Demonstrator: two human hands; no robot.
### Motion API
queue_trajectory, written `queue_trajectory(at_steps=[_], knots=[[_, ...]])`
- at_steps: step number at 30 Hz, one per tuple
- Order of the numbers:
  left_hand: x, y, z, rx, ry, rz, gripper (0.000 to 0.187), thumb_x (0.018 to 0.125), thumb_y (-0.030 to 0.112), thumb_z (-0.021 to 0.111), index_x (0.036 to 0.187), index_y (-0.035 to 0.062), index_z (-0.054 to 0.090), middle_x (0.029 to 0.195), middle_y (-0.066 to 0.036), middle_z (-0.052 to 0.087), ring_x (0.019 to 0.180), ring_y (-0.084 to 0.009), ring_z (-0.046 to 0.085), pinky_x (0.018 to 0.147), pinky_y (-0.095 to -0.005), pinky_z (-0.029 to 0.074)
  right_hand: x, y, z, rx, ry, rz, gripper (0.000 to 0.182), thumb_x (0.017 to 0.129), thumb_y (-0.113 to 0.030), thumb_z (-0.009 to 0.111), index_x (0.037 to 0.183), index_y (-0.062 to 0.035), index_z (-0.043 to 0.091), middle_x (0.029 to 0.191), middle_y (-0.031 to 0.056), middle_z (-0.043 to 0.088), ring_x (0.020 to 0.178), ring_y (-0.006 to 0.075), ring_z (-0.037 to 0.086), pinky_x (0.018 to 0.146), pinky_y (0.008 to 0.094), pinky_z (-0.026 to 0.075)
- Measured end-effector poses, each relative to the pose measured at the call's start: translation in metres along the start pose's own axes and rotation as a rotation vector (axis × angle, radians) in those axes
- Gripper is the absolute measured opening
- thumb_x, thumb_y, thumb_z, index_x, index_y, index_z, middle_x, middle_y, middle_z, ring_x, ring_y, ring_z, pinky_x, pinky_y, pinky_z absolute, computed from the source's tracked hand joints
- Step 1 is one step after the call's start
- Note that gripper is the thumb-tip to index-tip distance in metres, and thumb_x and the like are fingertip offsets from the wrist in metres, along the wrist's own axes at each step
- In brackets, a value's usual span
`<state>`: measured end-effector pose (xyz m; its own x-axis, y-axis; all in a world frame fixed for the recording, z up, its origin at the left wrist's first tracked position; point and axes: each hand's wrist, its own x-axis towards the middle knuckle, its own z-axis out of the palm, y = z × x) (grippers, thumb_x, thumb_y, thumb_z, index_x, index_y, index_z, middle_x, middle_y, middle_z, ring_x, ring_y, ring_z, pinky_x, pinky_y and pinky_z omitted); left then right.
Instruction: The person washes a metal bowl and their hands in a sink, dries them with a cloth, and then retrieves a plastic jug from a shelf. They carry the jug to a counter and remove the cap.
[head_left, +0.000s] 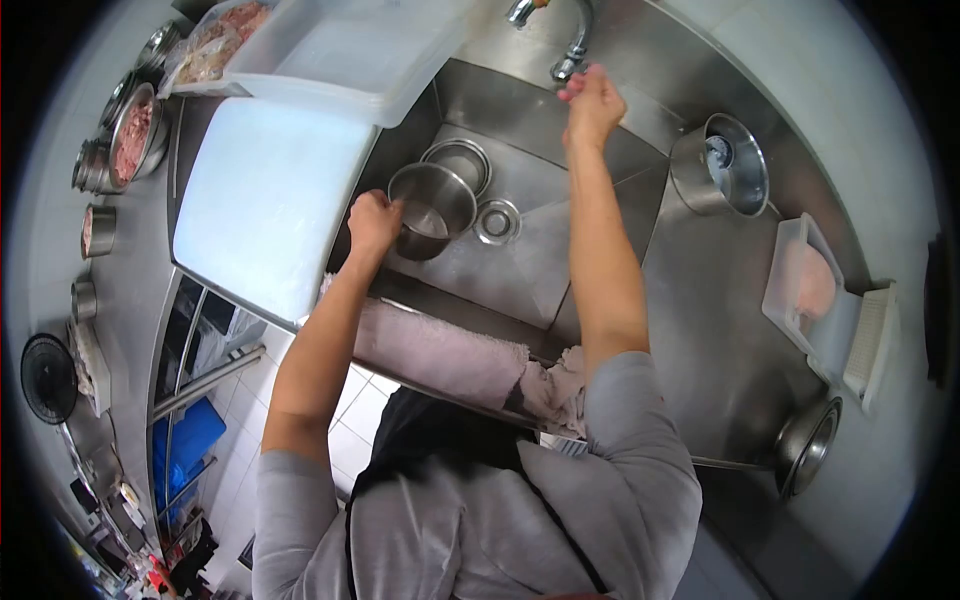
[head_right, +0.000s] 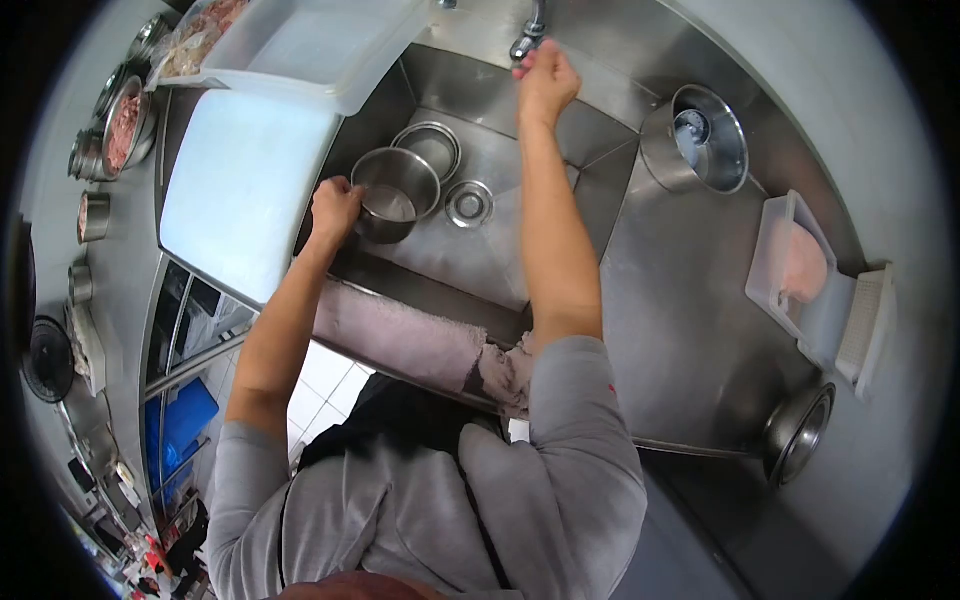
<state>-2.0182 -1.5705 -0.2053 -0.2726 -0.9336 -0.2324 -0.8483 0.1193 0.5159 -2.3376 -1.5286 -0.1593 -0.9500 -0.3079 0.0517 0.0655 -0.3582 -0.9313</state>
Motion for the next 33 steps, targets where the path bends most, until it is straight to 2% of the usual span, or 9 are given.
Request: queue_trajectory(at_steps=[5, 7, 8, 10, 13, 14, 17, 22, 33], knots=[[-0.005, 0.007, -0.001, -0.068, 0.011, -0.039, 0.025, 0.077, 0.023, 0.066, 0.077, -0.0022, 0.065, 0.083, -0.026, 0.066, 0.085, -0.0420, 0.066, 0.080, -0.0468, 0.051, -0.031, 0.102, -0.060, -0.474, -0.011, -0.035, 0.027, 0.095, -0.025, 0.054, 0.088, -0.0021, 0.066, 0.068, 0.0101, 0.065, 0.063, 0.0200, 0.062, 0.060, 0.0370, 0.052], [-0.009, 0.012, -0.005, -0.089, 0.023, -0.031, 0.024, 0.076, 0.021, 0.066, 0.076, -0.0026, 0.064, 0.082, -0.026, 0.066, 0.084, -0.0419, 0.066, 0.079, -0.0470, 0.051, -0.064, 0.202, -0.097, -1.036, -0.387, 0.328, 0.033, 0.088, -0.033, 0.061, 0.091, -0.0011, 0.069, 0.085, 0.0193, 0.070, 0.081, 0.0350, 0.069, 0.074, 0.0439, 0.053], [-0.010, 0.013, -0.006, -0.092, 0.029, -0.012, 0.023, 0.076, 0.020, 0.066, 0.076, -0.0027, 0.063, 0.081, -0.025, 0.065, 0.083, -0.0418, 0.065, 0.078, -0.0471, 0.051, -0.097, 0.174, -0.084, -1.087, -0.527, 0.543, 0.036, 0.087, -0.034, 0.062, 0.095, -0.0003, 0.070, 0.088, 0.0212, 0.070, 0.085, 0.0335, 0.069, 0.069, 0.0430, 0.055], [-0.007, 0.016, -0.004, -0.086, 0.054, 0.031, 0.022, 0.076, 0.018, 0.066, 0.075, -0.0029, 0.061, 0.081, -0.024, 0.064, 0.082, -0.0417, 0.065, 0.077, -0.0474, 0.051, -0.125, 0.196, -0.080, -0.963, -0.559, 0.730, 0.025, 0.087, -0.023, 0.064, 0.083, 0.0015, 0.067, 0.069, 0.0117, 0.066, 0.055, 0.0217, 0.063, 0.052, 0.0385, 0.050], [-0.002, 0.018, 0.000, -0.052, 0.109, 0.104, 0.020, 0.076, 0.016, 0.064, 0.074, -0.0029, 0.059, 0.082, -0.023, 0.061, 0.081, -0.0413, 0.063, 0.076, -0.0481, 0.050, -0.129, 0.243, -0.077, -1.002, -0.489, 0.694, 0.035, 0.082, -0.028, 0.072, 0.092, 0.0051, 0.068, 0.077, 0.0215, 0.068, 0.062, 0.0315, 0.069, 0.049, 0.0398, 0.054], [0.000, 0.020, 0.001, -0.040, 0.132, 0.134, 0.019, 0.076, 0.015, 0.064, 0.073, -0.0029, 0.059, 0.083, -0.022, 0.060, 0.081, -0.0411, 0.063, 0.075, -0.0483, 0.050, -0.131, 0.265, -0.074, -0.786, -0.190, 0.725, 0.027, 0.080, -0.019, 0.072, 0.083, 0.0070, 0.067, 0.073, 0.0205, 0.068, 0.054, 0.0291, 0.067, 0.050, 0.0401, 0.055], [0.002, 0.023, 0.000, -0.014, 0.154, 0.164, 0.018, 0.076, 0.014, 0.063, 0.074, -0.0030, 0.059, 0.084, -0.022, 0.060, 0.080, -0.0409, 0.062, 0.074, -0.0485, 0.050, -0.124, 0.240, -0.066, -0.790, -0.302, 0.812, 0.011, 0.078, -0.004, 0.066, 0.081, 0.0063, 0.065, 0.076, 0.0141, 0.067, 0.065, 0.0252, 0.064, 0.052, 0.0378, 0.046], [0.006, 0.019, 0.006, 0.013, 0.128, 0.178, 0.018, 0.077, 0.015, 0.063, 0.076, -0.0034, 0.060, 0.085, -0.024, 0.061, 0.082, -0.0420, 0.063, 0.076, -0.0491, 0.050, -0.108, 0.237, -0.120, -0.767, -0.319, 0.688, 0.011, 0.082, -0.007, 0.065, 0.082, 0.0044, 0.065, 0.076, 0.0127, 0.067, 0.059, 0.0179, 0.066, 0.052, 0.0314, 0.056], [0.077, -0.025, 0.097, -0.080, -0.056, -0.048, 0.021, 0.071, 0.010, 0.064, 0.090, 0.0025, 0.068, 0.103, -0.021, 0.068, 0.098, -0.0352, 0.066, 0.084, -0.0413, 0.052, -0.052, 0.128, -0.195, -1.364, -0.086, 0.282, 0.027, 0.077, -0.026, 0.065, 0.075, 0.0015, 0.069, 0.067, 0.0159, 0.068, 0.075, 0.0354, 0.069, 0.079, 0.0411, 0.054]])
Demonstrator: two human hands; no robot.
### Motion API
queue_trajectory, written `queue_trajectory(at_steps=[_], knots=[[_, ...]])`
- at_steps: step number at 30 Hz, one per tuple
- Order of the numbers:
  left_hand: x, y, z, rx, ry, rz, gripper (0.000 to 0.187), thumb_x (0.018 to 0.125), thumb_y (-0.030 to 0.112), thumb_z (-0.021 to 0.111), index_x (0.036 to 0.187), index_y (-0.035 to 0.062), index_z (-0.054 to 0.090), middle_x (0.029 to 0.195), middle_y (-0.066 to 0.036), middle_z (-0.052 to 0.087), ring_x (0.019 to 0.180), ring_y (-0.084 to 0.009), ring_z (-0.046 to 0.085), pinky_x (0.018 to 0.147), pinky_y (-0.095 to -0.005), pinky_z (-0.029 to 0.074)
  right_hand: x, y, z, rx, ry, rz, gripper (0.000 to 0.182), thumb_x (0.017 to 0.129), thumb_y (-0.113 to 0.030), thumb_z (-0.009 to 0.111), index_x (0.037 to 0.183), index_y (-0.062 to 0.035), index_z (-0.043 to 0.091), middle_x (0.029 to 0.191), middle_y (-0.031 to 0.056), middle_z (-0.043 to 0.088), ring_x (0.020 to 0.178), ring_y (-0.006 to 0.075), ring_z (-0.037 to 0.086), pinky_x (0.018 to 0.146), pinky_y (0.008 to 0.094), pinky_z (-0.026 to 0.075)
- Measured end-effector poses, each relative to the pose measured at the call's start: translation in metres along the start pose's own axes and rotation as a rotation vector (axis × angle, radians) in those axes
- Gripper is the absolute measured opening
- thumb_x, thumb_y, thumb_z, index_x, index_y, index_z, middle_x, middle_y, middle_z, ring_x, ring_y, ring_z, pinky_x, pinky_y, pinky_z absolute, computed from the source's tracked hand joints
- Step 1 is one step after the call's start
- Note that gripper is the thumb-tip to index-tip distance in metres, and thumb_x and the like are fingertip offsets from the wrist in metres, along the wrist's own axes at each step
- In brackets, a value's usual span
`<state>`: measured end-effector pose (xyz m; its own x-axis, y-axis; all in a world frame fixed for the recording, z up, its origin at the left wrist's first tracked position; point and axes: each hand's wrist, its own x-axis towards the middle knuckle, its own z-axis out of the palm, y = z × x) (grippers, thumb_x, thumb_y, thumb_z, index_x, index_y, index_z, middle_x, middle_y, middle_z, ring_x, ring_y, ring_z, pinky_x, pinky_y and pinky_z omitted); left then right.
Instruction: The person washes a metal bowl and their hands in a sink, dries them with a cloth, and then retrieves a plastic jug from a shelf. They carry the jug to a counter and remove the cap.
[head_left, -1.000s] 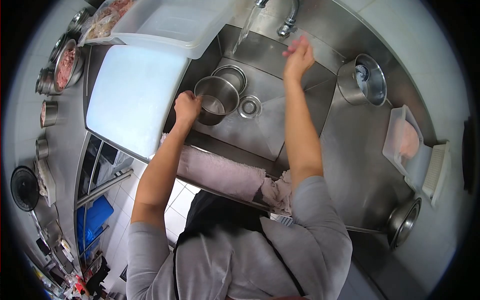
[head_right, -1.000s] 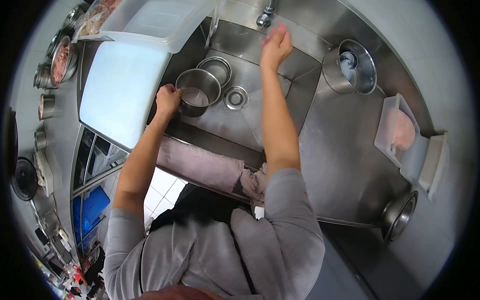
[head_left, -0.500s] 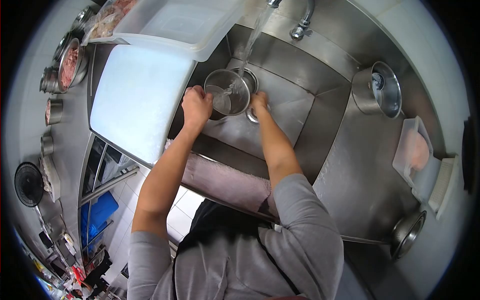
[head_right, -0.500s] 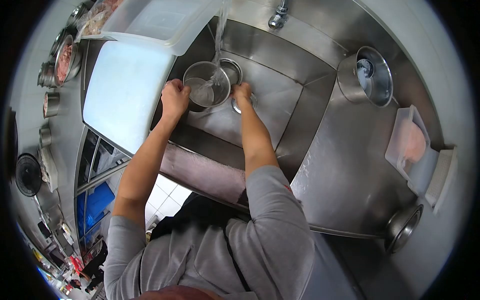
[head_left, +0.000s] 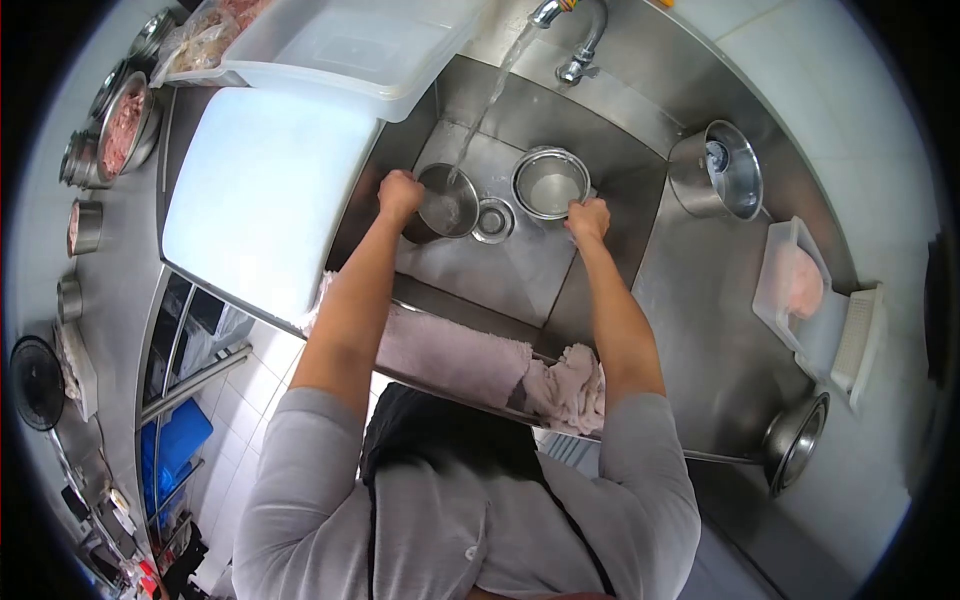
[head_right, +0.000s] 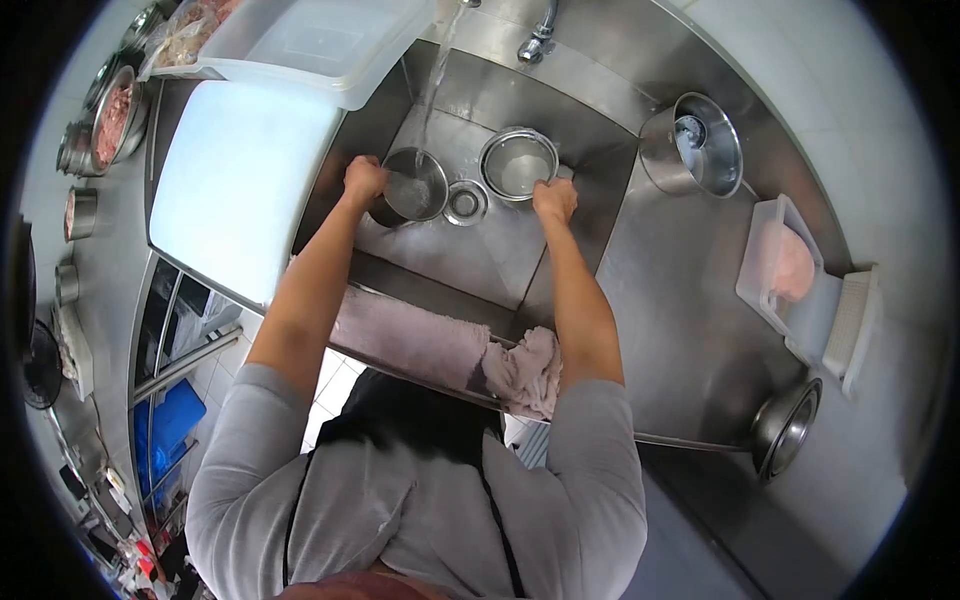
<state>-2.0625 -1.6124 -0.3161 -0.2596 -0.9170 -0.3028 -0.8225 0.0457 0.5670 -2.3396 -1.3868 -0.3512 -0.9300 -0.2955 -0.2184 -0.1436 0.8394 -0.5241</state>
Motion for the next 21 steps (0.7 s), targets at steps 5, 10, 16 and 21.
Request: queue_trajectory(at_steps=[5, 10, 16, 21], knots=[[0.015, 0.003, 0.026, 0.069, -0.067, -0.093, 0.027, 0.074, 0.012, 0.064, 0.100, 0.0032, 0.069, 0.108, -0.017, 0.069, 0.105, -0.0304, 0.066, 0.089, -0.0389, 0.051, -0.036, -0.036, -0.058, 0.168, -0.094, 0.015, 0.022, 0.077, -0.021, 0.065, 0.073, 0.0009, 0.069, 0.066, 0.0152, 0.067, 0.067, 0.0284, 0.070, 0.069, 0.0390, 0.054], [0.050, -0.010, 0.032, 0.178, -0.481, -0.334, 0.038, 0.082, 0.018, 0.062, 0.117, 0.0014, 0.062, 0.122, -0.020, 0.063, 0.118, -0.0318, 0.058, 0.094, -0.0426, 0.049, -0.056, -0.056, -0.042, 0.569, -0.265, -0.022, 0.016, 0.080, -0.010, 0.063, 0.071, 0.0026, 0.066, 0.063, 0.0090, 0.064, 0.055, 0.0164, 0.066, 0.054, 0.0314, 0.052], [0.001, 0.032, -0.025, -0.372, -0.134, -0.345, 0.043, 0.083, 0.020, 0.065, 0.120, 0.0001, 0.059, 0.122, -0.021, 0.062, 0.113, -0.0339, 0.061, 0.095, -0.0432, 0.048, -0.085, -0.096, 0.000, 0.687, -0.496, -0.018, 0.009, 0.083, -0.003, 0.060, 0.081, 0.0053, 0.064, 0.076, 0.0101, 0.064, 0.064, 0.0166, 0.063, 0.057, 0.0298, 0.058], [-0.040, 0.035, -0.076, -0.776, -0.267, -0.390, 0.041, 0.085, 0.021, 0.064, 0.122, 0.0037, 0.057, 0.108, -0.012, 0.061, 0.096, -0.0285, 0.057, 0.089, -0.0452, 0.048, -0.099, -0.102, 0.043, 0.586, -0.499, 0.036, 0.007, 0.083, -0.001, 0.059, 0.079, 0.0028, 0.063, 0.074, 0.0072, 0.061, 0.063, 0.0147, 0.061, 0.055, 0.0284, 0.057]])
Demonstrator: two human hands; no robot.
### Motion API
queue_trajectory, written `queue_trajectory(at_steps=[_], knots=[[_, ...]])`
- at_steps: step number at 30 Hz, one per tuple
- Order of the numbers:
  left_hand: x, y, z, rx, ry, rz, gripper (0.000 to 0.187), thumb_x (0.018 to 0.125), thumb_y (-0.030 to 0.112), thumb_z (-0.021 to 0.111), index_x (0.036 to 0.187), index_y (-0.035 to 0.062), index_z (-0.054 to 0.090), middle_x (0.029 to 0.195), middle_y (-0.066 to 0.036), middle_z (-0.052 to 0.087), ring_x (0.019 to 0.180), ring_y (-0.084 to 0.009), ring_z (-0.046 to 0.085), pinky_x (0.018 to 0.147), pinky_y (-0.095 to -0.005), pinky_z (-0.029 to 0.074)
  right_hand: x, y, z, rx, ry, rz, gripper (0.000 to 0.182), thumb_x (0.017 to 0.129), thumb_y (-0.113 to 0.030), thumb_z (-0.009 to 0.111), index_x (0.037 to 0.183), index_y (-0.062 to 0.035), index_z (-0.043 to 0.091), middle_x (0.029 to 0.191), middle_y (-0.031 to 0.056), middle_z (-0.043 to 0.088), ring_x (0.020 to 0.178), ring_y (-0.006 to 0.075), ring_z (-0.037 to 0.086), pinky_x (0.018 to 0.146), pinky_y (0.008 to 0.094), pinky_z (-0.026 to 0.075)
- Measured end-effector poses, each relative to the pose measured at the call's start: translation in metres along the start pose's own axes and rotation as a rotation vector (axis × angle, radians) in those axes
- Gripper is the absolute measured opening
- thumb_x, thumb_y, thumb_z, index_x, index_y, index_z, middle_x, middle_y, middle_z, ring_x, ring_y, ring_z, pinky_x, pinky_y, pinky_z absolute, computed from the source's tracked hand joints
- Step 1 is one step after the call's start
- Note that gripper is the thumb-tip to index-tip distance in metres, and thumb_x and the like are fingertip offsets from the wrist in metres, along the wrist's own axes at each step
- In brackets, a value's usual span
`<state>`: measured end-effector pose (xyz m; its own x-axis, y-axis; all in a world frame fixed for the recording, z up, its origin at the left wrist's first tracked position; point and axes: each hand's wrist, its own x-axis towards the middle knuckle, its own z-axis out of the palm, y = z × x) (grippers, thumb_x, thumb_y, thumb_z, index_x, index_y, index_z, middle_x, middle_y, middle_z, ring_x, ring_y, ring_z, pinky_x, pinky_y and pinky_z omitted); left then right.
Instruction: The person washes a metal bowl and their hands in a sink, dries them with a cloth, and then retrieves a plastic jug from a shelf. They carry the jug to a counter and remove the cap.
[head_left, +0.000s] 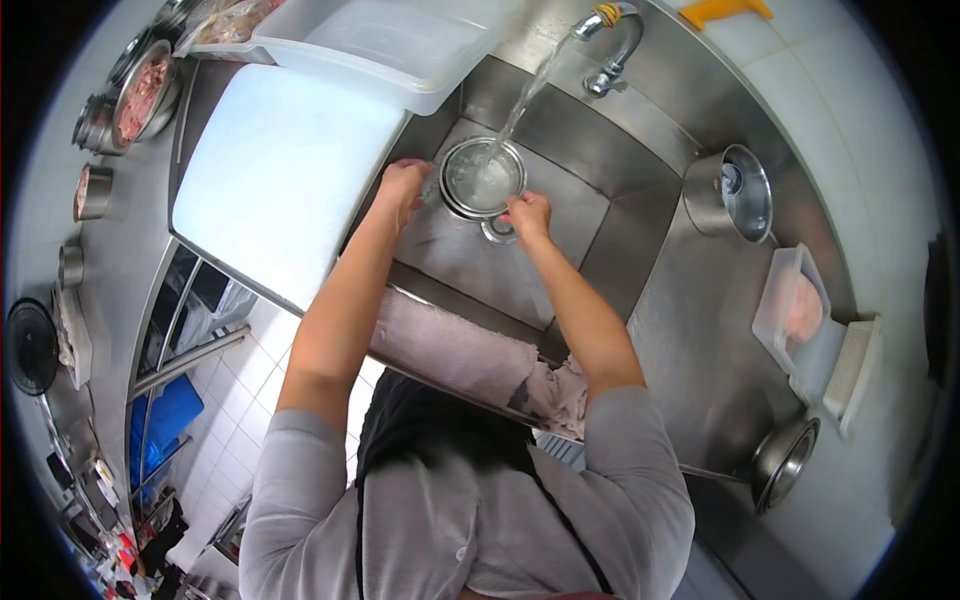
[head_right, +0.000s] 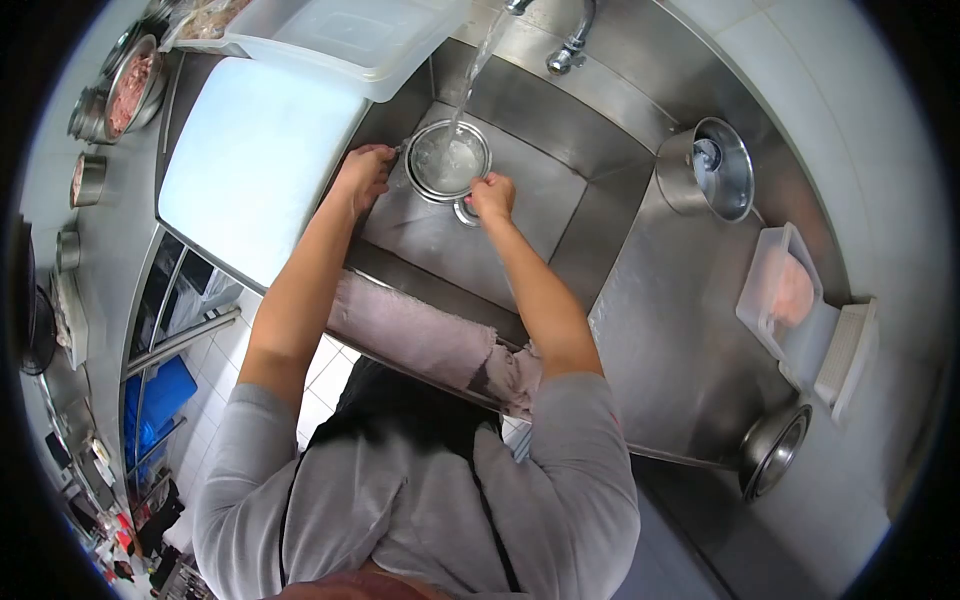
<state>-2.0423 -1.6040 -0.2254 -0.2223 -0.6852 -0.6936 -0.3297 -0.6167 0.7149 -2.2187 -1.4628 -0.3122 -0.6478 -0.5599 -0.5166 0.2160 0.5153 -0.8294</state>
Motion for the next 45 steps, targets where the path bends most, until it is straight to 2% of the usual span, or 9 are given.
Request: queue_trajectory(at_steps=[3, 18, 24, 29, 32, 33, 35, 42, 45], knots=[[-0.029, -0.002, -0.017, -0.070, -0.116, 0.043, 0.039, 0.089, 0.021, 0.061, 0.124, 0.0054, 0.054, 0.117, -0.012, 0.056, 0.109, -0.0293, 0.052, 0.093, -0.0443, 0.046, 0.011, 0.022, 0.015, 0.111, 0.025, -0.024, 0.016, 0.080, -0.004, 0.064, 0.067, 0.0047, 0.061, 0.062, 0.0087, 0.062, 0.052, 0.0155, 0.062, 0.046, 0.0292, 0.051], [-0.062, -0.019, -0.033, -0.295, -0.211, 0.077, 0.033, 0.091, 0.015, 0.057, 0.122, 0.0048, 0.053, 0.114, -0.013, 0.056, 0.107, -0.0278, 0.054, 0.094, -0.0410, 0.048, 0.021, 0.028, 0.027, 0.309, -0.078, 0.210, 0.034, 0.085, -0.009, 0.069, 0.111, 0.0076, 0.054, 0.089, 0.0143, 0.061, 0.073, 0.0252, 0.064, 0.066, 0.0390, 0.060], [-0.055, -0.018, -0.003, -0.350, -0.201, -0.034, 0.046, 0.093, 0.022, 0.054, 0.131, -0.0025, 0.046, 0.126, -0.021, 0.051, 0.113, -0.0330, 0.052, 0.098, -0.0447, 0.046, -0.012, -0.067, -0.003, -0.676, -0.178, 0.115, 0.022, 0.089, -0.013, 0.062, 0.097, 0.0067, 0.060, 0.097, 0.0192, 0.065, 0.082, 0.0311, 0.068, 0.069, 0.0423, 0.059], [-0.041, 0.004, 0.059, -0.391, -0.205, -0.008, 0.041, 0.095, 0.026, 0.052, 0.126, -0.0013, 0.051, 0.126, -0.018, 0.054, 0.114, -0.0309, 0.052, 0.095, -0.0456, 0.046, 0.003, -0.107, 0.020, 0.819, -0.365, 0.146, 0.018, 0.092, -0.010, 0.051, 0.103, 0.0010, 0.061, 0.093, 0.0132, 0.066, 0.091, 0.0261, 0.066, 0.081, 0.0406, 0.055], [-0.022, 0.024, 0.100, -0.479, -0.309, 0.165, 0.033, 0.098, 0.030, 0.049, 0.112, 0.0027, 0.061, 0.111, -0.012, 0.064, 0.103, -0.0248, 0.059, 0.091, -0.0385, 0.046, -0.029, -0.130, 0.040, 0.950, -0.194, 0.046, 0.010, 0.091, -0.010, 0.056, 0.095, -0.0049, 0.063, 0.086, 0.0092, 0.065, 0.083, 0.0200, 0.066, 0.074, 0.0342, 0.054], [-0.011, 0.031, 0.105, -0.517, -0.336, 0.159, 0.036, 0.099, 0.032, 0.047, 0.110, 0.0015, 0.062, 0.106, -0.013, 0.065, 0.096, -0.0233, 0.061, 0.088, -0.0354, 0.047, -0.037, -0.125, 0.044, 0.850, -0.293, -0.127, 0.024, 0.095, -0.015, 0.048, 0.111, 0.0005, 0.058, 0.111, 0.0154, 0.062, 0.102, 0.0273, 0.062, 0.089, 0.0413, 0.051], [-0.029, 0.059, 0.099, -0.362, -0.109, 0.118, 0.038, 0.099, 0.033, 0.048, 0.111, 0.0008, 0.062, 0.105, -0.014, 0.065, 0.092, -0.0234, 0.061, 0.082, -0.0359, 0.049, -0.111, -0.147, 0.038, 0.607, -0.127, -0.179, 0.043, 0.097, -0.037, 0.051, 0.121, -0.0015, 0.057, 0.113, 0.0108, 0.062, 0.099, 0.0243, 0.061, 0.080, 0.0443, 0.051], [-0.080, 0.026, 0.121, -0.486, -0.400, 0.166, 0.049, 0.101, 0.043, 0.043, 0.125, 0.0019, 0.056, 0.121, -0.011, 0.060, 0.109, -0.0230, 0.056, 0.096, -0.0394, 0.044, -0.073, -0.182, -0.006, 0.557, -0.322, 0.269, 0.079, 0.097, -0.061, 0.034, 0.149, -0.0023, 0.027, 0.150, 0.0165, 0.035, 0.135, 0.0304, 0.039, 0.111, 0.0450, 0.029], [-0.074, 0.027, 0.117, -0.584, -0.431, 0.116, 0.043, 0.102, 0.043, 0.041, 0.112, 0.0050, 0.058, 0.109, -0.009, 0.062, 0.103, -0.0218, 0.056, 0.093, -0.0418, 0.044, -0.044, -0.135, 0.024, 0.302, -0.248, -0.141, 0.070, 0.099, -0.050, 0.032, 0.147, 0.0004, 0.030, 0.150, 0.0226, 0.033, 0.136, 0.0344, 0.037, 0.115, 0.0432, 0.025]])
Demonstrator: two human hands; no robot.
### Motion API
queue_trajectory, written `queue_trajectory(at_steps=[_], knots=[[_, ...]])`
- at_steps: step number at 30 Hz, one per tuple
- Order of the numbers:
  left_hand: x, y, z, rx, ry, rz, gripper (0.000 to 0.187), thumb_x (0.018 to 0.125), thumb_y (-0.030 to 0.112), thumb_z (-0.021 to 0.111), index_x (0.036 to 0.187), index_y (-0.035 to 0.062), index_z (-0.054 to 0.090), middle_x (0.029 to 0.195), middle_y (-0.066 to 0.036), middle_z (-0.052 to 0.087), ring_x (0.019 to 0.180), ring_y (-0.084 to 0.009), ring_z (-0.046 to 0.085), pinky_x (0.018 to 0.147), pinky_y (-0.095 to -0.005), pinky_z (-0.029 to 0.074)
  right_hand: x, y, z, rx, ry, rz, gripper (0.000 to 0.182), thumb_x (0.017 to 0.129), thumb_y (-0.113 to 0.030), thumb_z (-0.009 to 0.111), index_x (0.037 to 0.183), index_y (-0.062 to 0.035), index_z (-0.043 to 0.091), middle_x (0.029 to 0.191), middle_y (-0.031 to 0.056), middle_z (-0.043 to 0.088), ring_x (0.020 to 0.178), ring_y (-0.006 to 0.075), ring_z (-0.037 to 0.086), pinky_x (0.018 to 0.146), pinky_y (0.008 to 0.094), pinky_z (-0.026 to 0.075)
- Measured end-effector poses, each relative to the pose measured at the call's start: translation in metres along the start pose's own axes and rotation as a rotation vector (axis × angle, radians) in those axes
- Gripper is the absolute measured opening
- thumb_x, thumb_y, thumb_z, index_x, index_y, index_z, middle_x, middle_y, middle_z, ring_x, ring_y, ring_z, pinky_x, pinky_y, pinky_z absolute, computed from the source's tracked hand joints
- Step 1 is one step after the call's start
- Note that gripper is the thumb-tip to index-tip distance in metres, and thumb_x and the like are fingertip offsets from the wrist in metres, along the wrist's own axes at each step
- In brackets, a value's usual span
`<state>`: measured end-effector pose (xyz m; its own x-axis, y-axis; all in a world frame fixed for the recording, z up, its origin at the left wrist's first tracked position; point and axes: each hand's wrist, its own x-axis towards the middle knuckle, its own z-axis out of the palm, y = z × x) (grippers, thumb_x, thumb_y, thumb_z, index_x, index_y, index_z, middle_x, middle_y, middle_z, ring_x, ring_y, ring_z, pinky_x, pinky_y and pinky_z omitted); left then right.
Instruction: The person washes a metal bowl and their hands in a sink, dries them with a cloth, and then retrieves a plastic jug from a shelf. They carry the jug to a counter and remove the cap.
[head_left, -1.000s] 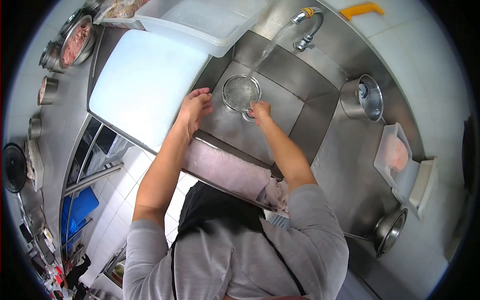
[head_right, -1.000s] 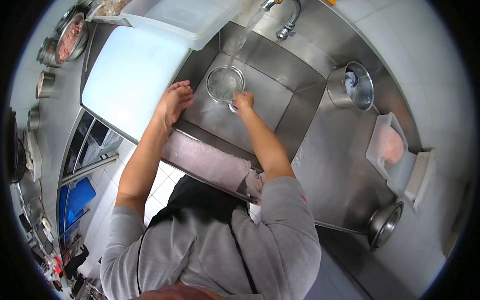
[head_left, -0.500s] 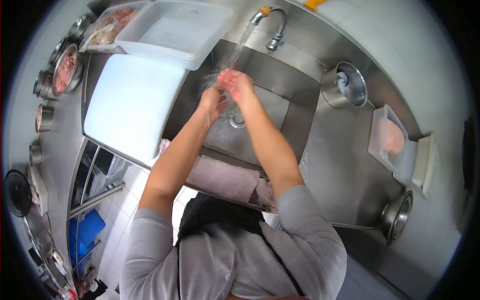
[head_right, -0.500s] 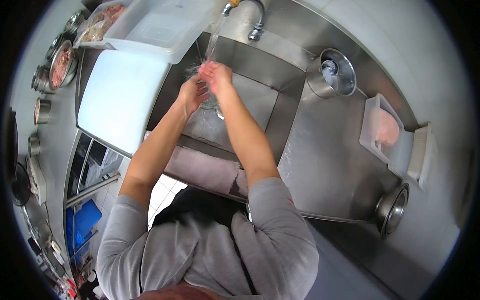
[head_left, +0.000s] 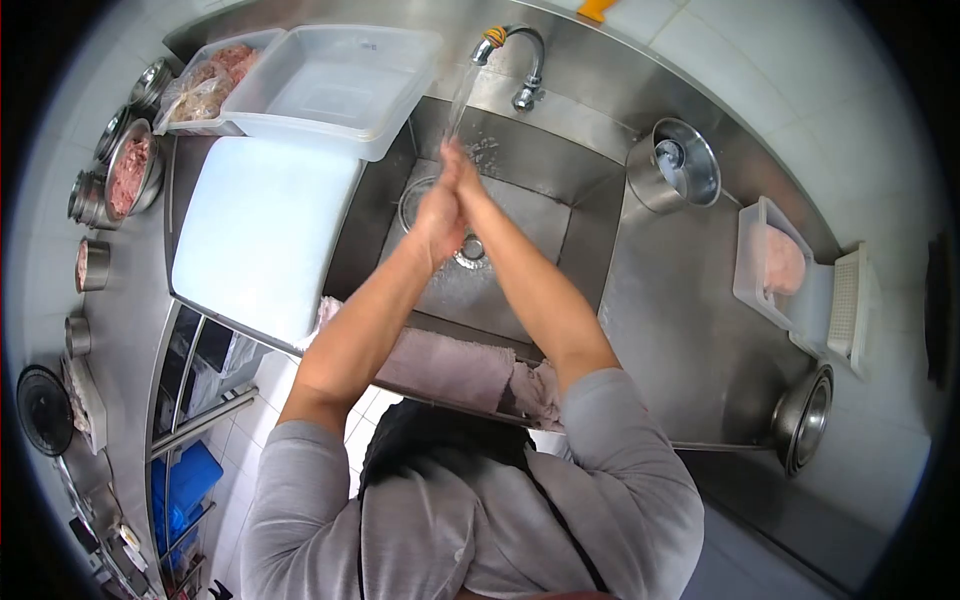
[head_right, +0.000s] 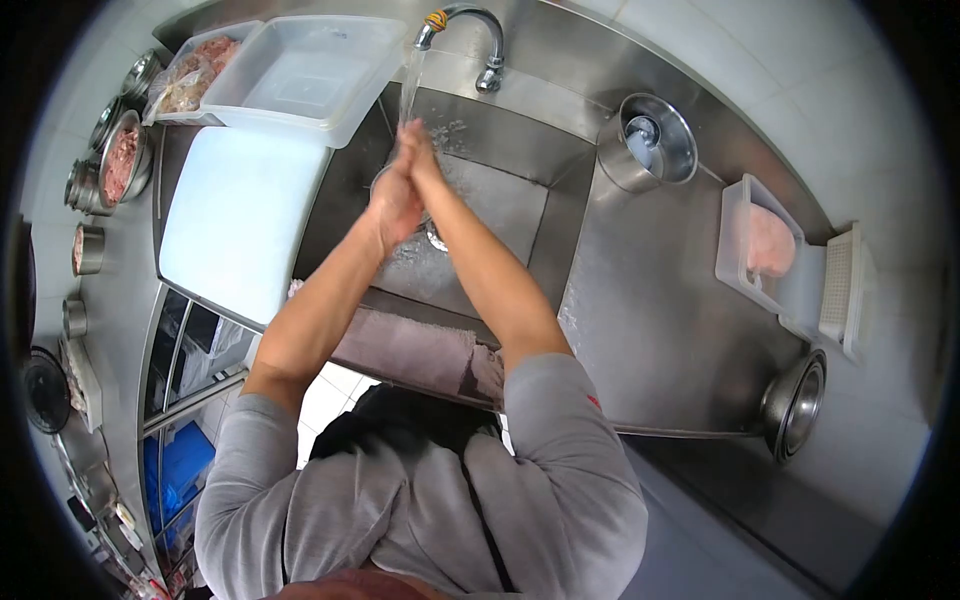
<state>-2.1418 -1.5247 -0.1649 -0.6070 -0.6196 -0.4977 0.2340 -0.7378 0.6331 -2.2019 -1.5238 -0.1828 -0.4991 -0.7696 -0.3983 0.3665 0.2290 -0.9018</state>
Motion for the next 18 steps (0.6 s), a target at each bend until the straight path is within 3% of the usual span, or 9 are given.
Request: queue_trajectory(at_steps=[3, 4, 6, 10, 13, 14, 15, 16, 18], knots=[[0.015, 0.041, -0.025, -0.084, -0.012, -0.229, 0.040, 0.100, 0.043, 0.043, 0.097, 0.0059, 0.056, 0.090, -0.010, 0.061, 0.083, -0.0251, 0.059, 0.078, -0.0449, 0.049, 0.005, 0.059, 0.007, -0.620, -0.082, -0.443, 0.060, 0.098, -0.034, 0.034, 0.142, 0.0058, 0.035, 0.145, 0.0273, 0.039, 0.136, 0.0358, 0.038, 0.116, 0.0440, 0.022], [0.047, 0.038, -0.067, -0.141, -0.267, -0.419, 0.043, 0.100, 0.036, 0.047, 0.110, -0.0048, 0.055, 0.097, -0.018, 0.063, 0.089, -0.0311, 0.062, 0.081, -0.0464, 0.051, -0.023, 0.048, 0.008, -0.919, -0.115, -0.454, 0.058, 0.095, -0.029, 0.036, 0.140, 0.0091, 0.037, 0.144, 0.0273, 0.041, 0.138, 0.0351, 0.035, 0.117, 0.0452, 0.020], [0.038, 0.027, -0.061, 0.228, -0.108, -0.155, 0.032, 0.100, 0.026, 0.046, 0.097, -0.0046, 0.055, 0.085, -0.014, 0.061, 0.079, -0.0258, 0.063, 0.071, -0.0419, 0.053, -0.068, 0.022, 0.002, -1.036, -0.081, -0.548, 0.056, 0.090, -0.023, 0.041, 0.132, 0.0130, 0.044, 0.137, 0.0295, 0.047, 0.135, 0.0383, 0.038, 0.116, 0.0469, 0.022], [0.021, 0.022, -0.045, 0.434, -0.124, -0.070, 0.027, 0.100, 0.020, 0.046, 0.086, 0.0000, 0.056, 0.077, -0.009, 0.058, 0.071, -0.0207, 0.060, 0.064, -0.0357, 0.052, -0.075, 0.013, -0.019, -1.429, -0.167, -0.808, 0.042, 0.086, -0.020, 0.051, 0.117, 0.0085, 0.059, 0.134, 0.0289, 0.049, 0.128, 0.0386, 0.046, 0.110, 0.0490, 0.031], [0.011, 0.038, -0.050, 0.430, -0.128, -0.089, 0.029, 0.101, 0.025, 0.046, 0.082, 0.0062, 0.056, 0.063, -0.002, 0.052, 0.053, -0.0132, 0.051, 0.045, -0.0280, 0.044, -0.064, -0.002, -0.032, -0.728, -0.412, -0.820, 0.028, 0.085, -0.017, 0.058, 0.105, 0.0006, 0.065, 0.122, 0.0260, 0.058, 0.123, 0.0359, 0.051, 0.098, 0.0490, 0.042], [0.018, 0.043, -0.061, 0.456, -0.126, -0.079, 0.029, 0.102, 0.028, 0.047, 0.081, 0.0094, 0.057, 0.057, 0.001, 0.048, 0.045, -0.0093, 0.046, 0.037, -0.0238, 0.037, -0.061, 0.011, -0.027, -0.369, -0.185, -0.584, 0.020, 0.085, -0.016, 0.062, 0.102, -0.0050, 0.063, 0.108, 0.0219, 0.063, 0.107, 0.0323, 0.060, 0.082, 0.0454, 0.051], [0.021, 0.037, -0.051, 0.236, 0.127, -0.006, 0.034, 0.101, 0.035, 0.048, 0.075, 0.0135, 0.052, 0.051, 0.006, 0.037, 0.035, -0.0055, 0.027, 0.030, -0.0212, 0.020, -0.052, 0.014, -0.020, -0.367, 0.038, -0.584, 0.021, 0.089, -0.020, 0.061, 0.103, -0.0048, 0.062, 0.109, 0.0185, 0.064, 0.107, 0.0310, 0.061, 0.086, 0.0415, 0.051], [0.017, 0.035, -0.045, 0.127, 0.070, -0.075, 0.035, 0.101, 0.036, 0.048, 0.074, 0.0135, 0.051, 0.050, 0.005, 0.037, 0.035, -0.0058, 0.028, 0.030, -0.0216, 0.020, -0.043, 0.017, -0.014, -0.363, 0.261, -0.571, 0.023, 0.093, -0.024, 0.060, 0.105, -0.0047, 0.061, 0.111, 0.0152, 0.065, 0.107, 0.0298, 0.062, 0.090, 0.0375, 0.051], [0.010, 0.034, -0.035, -0.094, -0.052, -0.200, 0.037, 0.101, 0.037, 0.048, 0.072, 0.0134, 0.049, 0.050, 0.005, 0.036, 0.035, -0.0064, 0.029, 0.031, -0.0226, 0.022, -0.010, 0.009, -0.020, 0.139, 0.001, -0.006, 0.026, 0.093, -0.031, 0.058, 0.105, -0.0071, 0.059, 0.101, 0.0144, 0.066, 0.091, 0.0291, 0.065, 0.078, 0.0386, 0.054]])
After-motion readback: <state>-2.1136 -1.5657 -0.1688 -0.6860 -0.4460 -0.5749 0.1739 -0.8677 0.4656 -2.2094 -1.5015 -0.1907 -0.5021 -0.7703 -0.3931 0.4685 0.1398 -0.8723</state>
